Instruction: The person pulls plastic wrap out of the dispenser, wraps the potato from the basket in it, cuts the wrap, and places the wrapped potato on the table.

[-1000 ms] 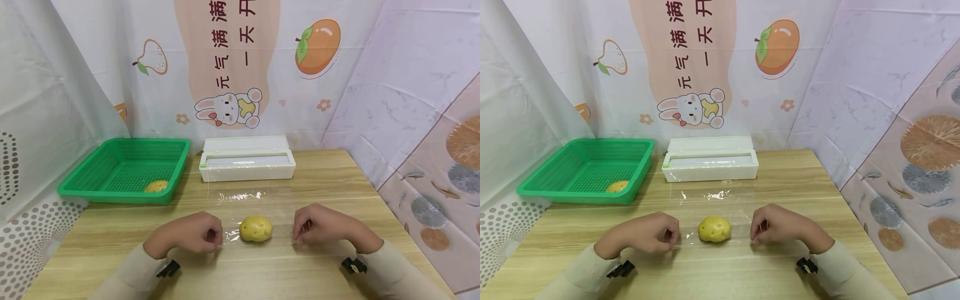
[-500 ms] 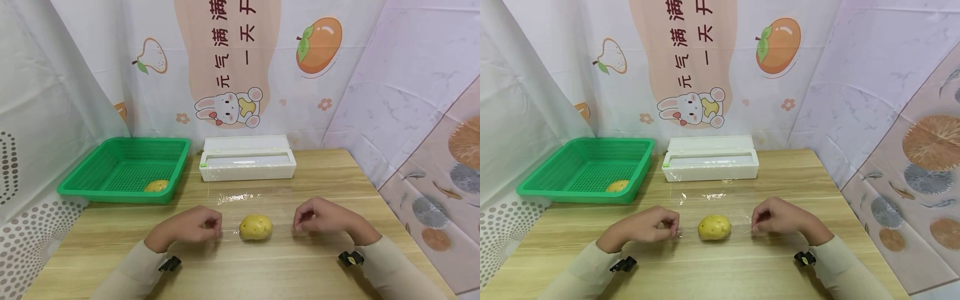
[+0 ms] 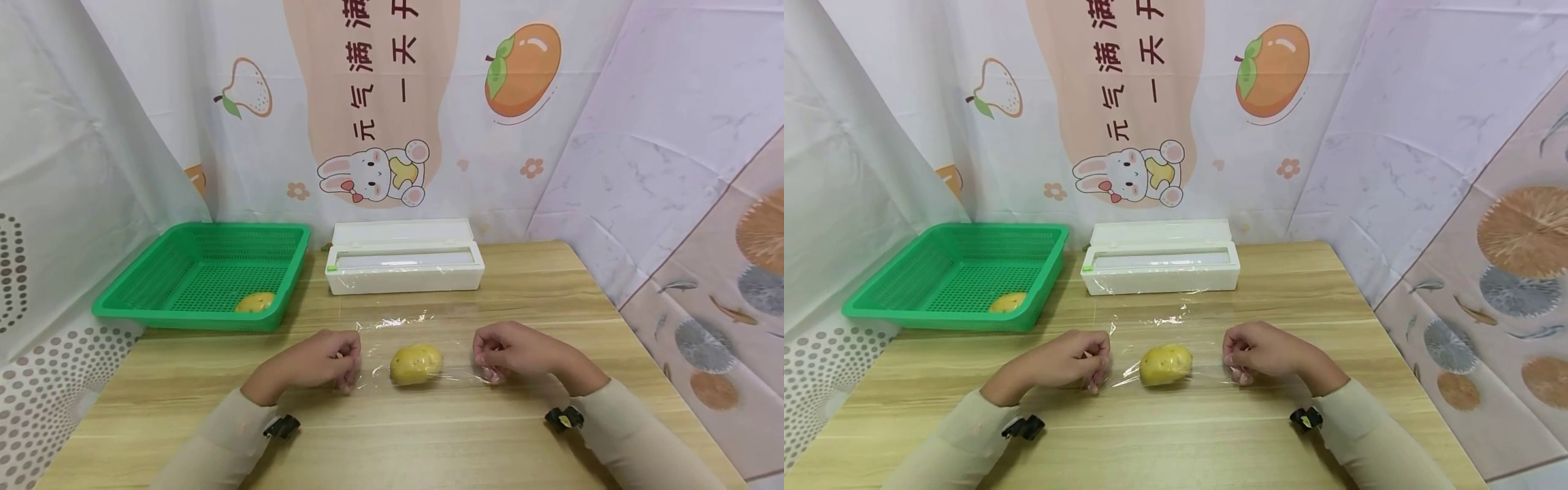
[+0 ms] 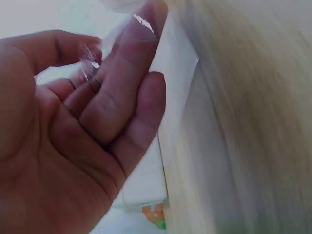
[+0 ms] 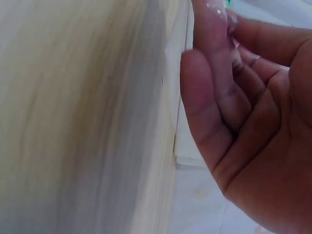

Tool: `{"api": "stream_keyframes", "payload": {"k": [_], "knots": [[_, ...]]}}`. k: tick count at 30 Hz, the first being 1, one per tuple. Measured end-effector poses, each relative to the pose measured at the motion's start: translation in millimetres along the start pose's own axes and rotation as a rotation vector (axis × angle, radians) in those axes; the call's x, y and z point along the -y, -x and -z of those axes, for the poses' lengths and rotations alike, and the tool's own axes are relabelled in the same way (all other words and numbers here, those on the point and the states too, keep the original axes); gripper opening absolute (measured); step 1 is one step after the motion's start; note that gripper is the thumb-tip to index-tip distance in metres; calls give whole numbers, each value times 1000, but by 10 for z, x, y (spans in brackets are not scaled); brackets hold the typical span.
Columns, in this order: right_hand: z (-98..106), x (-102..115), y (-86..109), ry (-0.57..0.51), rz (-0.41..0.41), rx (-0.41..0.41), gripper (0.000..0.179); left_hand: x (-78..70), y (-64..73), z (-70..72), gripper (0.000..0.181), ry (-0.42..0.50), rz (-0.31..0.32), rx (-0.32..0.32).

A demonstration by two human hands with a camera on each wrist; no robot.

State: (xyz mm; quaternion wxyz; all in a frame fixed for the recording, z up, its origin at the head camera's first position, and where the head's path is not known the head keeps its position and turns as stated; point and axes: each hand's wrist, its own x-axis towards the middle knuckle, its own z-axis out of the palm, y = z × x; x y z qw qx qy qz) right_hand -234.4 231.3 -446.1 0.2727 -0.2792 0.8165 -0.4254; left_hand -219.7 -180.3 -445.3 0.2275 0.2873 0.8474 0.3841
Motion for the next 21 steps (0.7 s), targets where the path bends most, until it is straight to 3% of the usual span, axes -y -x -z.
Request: {"api": "stream_keyframes", "payload": {"k": [9,15,21], "knots": [[-51,41,-77,111,-66,-59,12,-18,-89,-52,13,-25,114,-67],[-66,48,-98,130,-115,-92,11,-39,-122,-89,11,-7,175,-117],[-77,35,-127,243,-83,-140,12,-76,-135,-123,14,-154,198,-207]]}}
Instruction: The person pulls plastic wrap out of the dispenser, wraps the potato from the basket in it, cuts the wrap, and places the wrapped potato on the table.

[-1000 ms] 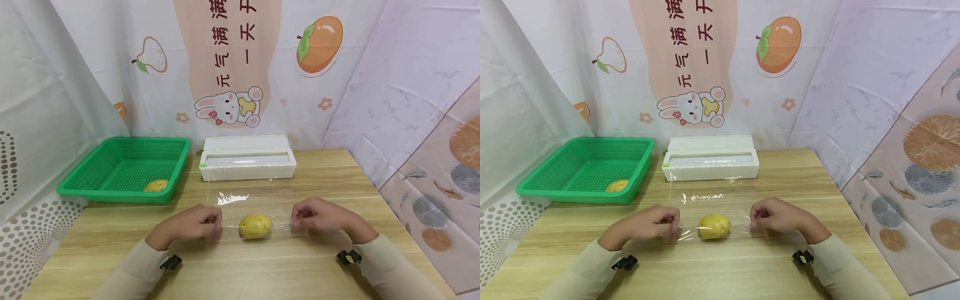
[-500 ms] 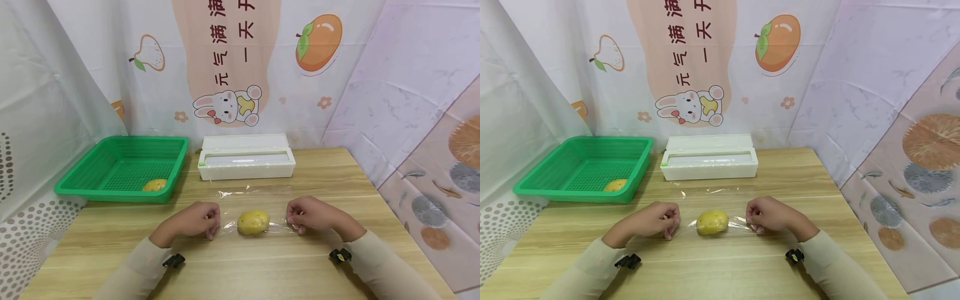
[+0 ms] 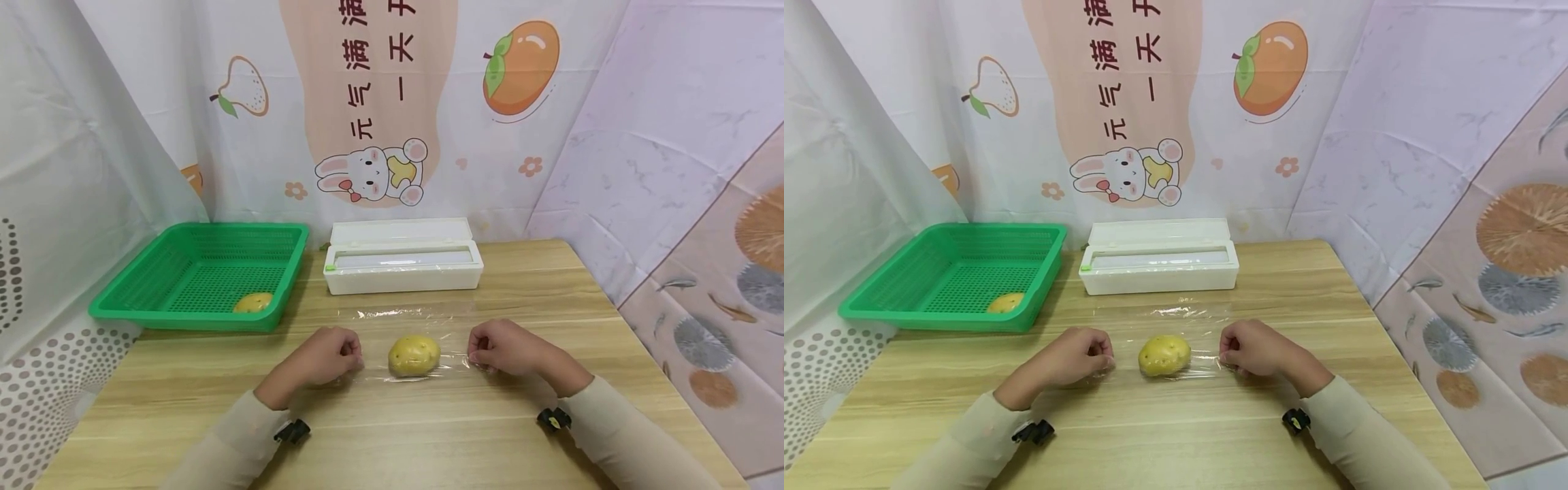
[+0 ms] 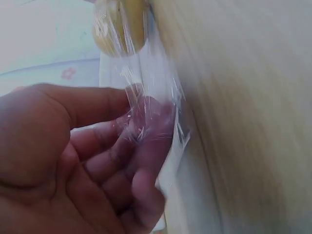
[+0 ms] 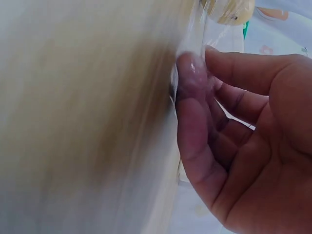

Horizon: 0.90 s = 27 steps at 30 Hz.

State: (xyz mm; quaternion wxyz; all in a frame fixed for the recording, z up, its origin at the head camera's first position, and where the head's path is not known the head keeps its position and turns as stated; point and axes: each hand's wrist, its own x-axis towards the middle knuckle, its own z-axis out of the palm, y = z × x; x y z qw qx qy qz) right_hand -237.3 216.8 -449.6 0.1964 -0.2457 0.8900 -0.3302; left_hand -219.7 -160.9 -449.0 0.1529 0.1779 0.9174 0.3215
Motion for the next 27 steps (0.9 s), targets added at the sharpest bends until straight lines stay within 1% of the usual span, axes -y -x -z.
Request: {"api": "stream_keyframes", "payload": {"k": [4,6,8,15,18,21,27], "knots": [[-6,-20,-13,87,30,-54,13,-38,0,-26,18,-96,6,-86],[-9,-29,-18,109,33,-68,13,-53,-2,-40,19,-123,11,-111],[-14,-33,-23,118,30,-71,14,-60,-3,-55,20,-139,26,-121],[-22,37,-38,167,3,-91,24,-71,-22,-91,27,-174,83,-143],[-27,67,-49,189,-25,-99,27,-73,-31,-106,31,-181,85,-150],[-36,74,-60,191,-59,-95,28,-74,-39,-118,32,-164,83,-149],[-44,48,-65,163,-113,-97,28,-69,-38,-115,29,-117,79,-122]]}}
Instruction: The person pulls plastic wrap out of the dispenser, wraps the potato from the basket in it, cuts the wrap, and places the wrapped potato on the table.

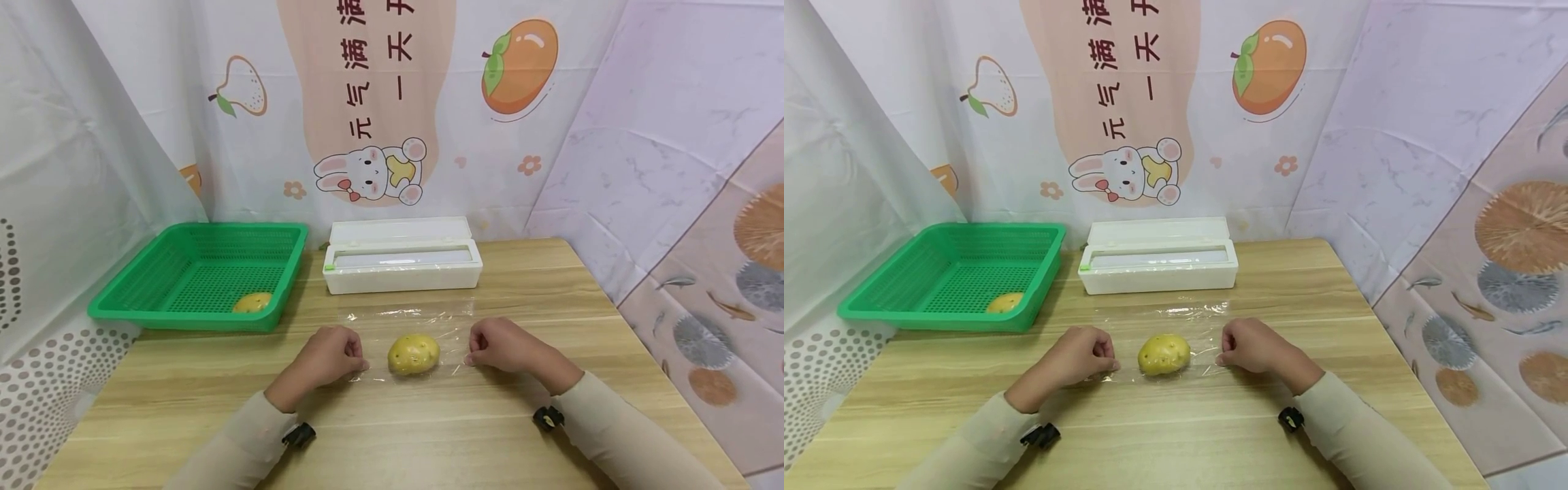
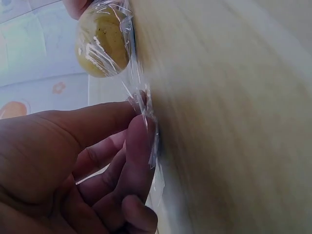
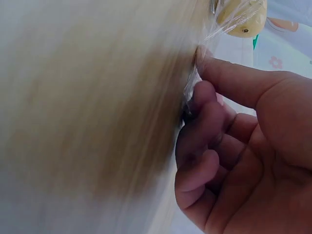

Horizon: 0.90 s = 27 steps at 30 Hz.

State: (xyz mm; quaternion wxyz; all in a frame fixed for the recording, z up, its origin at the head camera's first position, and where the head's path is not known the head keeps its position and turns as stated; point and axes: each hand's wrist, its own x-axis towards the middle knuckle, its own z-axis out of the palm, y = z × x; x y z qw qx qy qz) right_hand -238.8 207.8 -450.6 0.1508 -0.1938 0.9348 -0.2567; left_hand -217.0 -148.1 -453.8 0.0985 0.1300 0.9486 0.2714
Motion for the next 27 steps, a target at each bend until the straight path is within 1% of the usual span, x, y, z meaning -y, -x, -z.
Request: {"api": "stream_keyframes", "payload": {"k": [3,8,12,15,16,17,19,22,24,27], "knots": [[16,-20,20,-16,-1,15,25,6,4,19,25,32,-11,16],[102,-54,73,-39,62,42,14,-10,29,50,18,95,-23,28],[153,-47,105,-57,116,18,10,-65,82,78,14,103,-35,-13],[160,8,109,-67,179,-18,8,-146,120,77,7,103,-76,-54],[157,41,107,-69,204,-31,8,-182,127,67,7,104,-93,-59],[150,77,102,-67,233,-46,10,-218,130,54,13,100,-114,-62],[129,157,84,-72,290,-69,18,-291,128,19,32,96,-152,-52],[68,272,41,-104,358,-80,33,-369,95,-47,60,83,-189,-34],[19,329,3,-136,382,-69,40,-397,63,-86,69,83,-198,-23],[-55,392,-49,-174,385,-41,45,-408,14,-129,71,94,-207,-14]]}}
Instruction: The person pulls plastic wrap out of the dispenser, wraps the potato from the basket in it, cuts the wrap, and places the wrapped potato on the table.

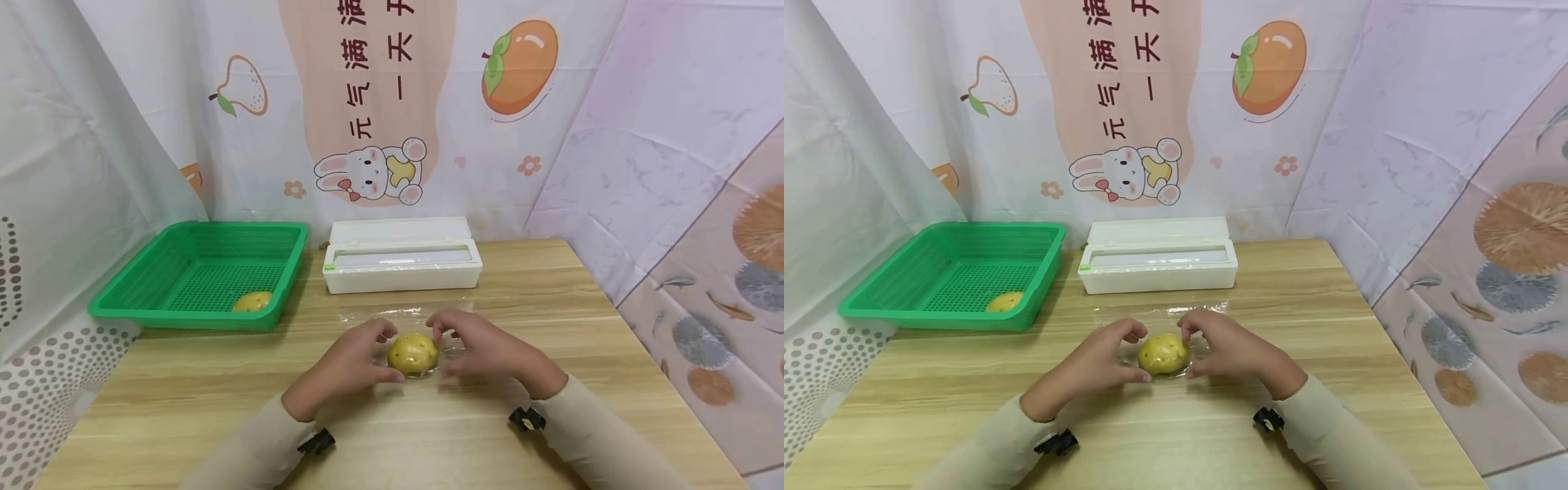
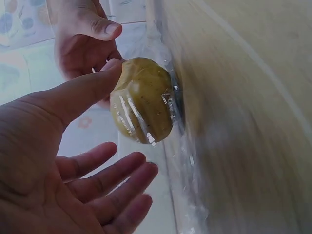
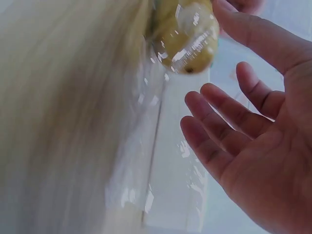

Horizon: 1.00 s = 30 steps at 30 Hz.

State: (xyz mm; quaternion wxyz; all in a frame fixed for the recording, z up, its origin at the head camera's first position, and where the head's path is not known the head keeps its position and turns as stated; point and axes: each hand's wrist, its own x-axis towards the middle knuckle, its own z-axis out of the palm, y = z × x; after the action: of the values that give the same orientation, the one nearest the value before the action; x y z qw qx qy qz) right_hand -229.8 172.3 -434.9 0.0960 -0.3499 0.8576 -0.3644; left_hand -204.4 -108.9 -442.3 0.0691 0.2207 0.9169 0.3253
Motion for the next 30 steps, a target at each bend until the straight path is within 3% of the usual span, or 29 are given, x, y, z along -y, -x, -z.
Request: {"api": "stream_keyframes", "payload": {"k": [9,21,25,30], "knots": [[-140,-10,-108,-5,4,9,42,32,-89,-15,44,101,-15,10],[-100,-85,-91,-97,-23,19,28,101,-120,-10,27,266,3,62],[-82,-106,-75,-123,-38,13,31,133,-134,-18,23,281,-19,65],[-70,-146,-60,-235,-26,33,31,149,-127,-11,23,277,-30,64]]}}
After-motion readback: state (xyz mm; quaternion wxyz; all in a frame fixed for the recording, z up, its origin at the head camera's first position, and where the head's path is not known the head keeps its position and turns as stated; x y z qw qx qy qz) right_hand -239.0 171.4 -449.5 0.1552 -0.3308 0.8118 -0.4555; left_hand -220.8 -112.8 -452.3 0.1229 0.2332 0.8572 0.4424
